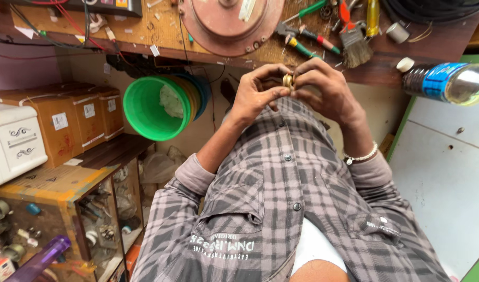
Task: The person repairs a circular electrical component by using a screwdriver to loosen screws, a brush to clean the surface, and pliers to adjust wires. They also use a small tool to scrape a ceramic insulator and reassemble the component.
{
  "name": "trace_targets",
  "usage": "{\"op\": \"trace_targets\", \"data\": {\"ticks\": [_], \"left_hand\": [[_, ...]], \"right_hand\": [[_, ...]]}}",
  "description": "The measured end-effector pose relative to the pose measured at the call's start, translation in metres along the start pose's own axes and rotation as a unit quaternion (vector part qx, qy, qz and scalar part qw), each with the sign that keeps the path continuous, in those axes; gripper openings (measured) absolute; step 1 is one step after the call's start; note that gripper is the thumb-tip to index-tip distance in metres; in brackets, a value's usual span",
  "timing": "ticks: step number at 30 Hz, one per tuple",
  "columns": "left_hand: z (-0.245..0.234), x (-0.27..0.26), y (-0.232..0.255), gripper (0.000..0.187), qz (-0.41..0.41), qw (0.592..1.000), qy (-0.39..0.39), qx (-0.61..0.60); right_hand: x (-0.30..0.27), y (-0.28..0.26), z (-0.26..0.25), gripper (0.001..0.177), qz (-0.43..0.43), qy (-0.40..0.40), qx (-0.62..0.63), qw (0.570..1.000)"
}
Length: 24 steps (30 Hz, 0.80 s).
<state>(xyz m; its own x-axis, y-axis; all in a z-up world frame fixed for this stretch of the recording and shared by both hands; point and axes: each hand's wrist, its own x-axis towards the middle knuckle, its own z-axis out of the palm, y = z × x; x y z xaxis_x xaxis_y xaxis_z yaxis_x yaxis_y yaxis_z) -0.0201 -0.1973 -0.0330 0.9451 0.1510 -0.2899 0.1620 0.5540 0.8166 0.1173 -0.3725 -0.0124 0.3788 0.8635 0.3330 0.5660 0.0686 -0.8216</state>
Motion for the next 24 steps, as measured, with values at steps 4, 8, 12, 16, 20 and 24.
{"op": "trace_targets", "data": {"ticks": [4,8,12,16,20,24], "left_hand": [[0.004,0.001,0.009,0.043,0.047,0.996,-0.03,0.068],[0.01,0.006,0.016,0.036,0.126,0.986,-0.045,0.104],[0.011,0.009,0.027,0.037,0.169,0.961,-0.03,0.217],[0.012,0.012,0.032,0.042,0.232,0.925,-0.02,0.3],[0.016,0.017,0.026,0.055,0.11,0.983,0.041,0.14],[0.019,0.021,0.022,0.055,0.102,0.991,0.016,0.086]], "right_hand": [[-0.003,0.001,0.013,0.046,0.079,0.141,0.315,0.935],[-0.013,0.0,0.018,0.056,0.189,0.144,0.351,0.906],[-0.01,-0.001,0.015,0.059,0.254,0.14,0.386,0.876],[-0.003,0.002,0.019,0.052,0.279,0.173,0.42,0.846],[-0.002,0.013,0.028,0.053,0.221,0.207,0.478,0.825],[-0.002,0.024,0.042,0.043,0.218,0.237,0.548,0.772]]}}
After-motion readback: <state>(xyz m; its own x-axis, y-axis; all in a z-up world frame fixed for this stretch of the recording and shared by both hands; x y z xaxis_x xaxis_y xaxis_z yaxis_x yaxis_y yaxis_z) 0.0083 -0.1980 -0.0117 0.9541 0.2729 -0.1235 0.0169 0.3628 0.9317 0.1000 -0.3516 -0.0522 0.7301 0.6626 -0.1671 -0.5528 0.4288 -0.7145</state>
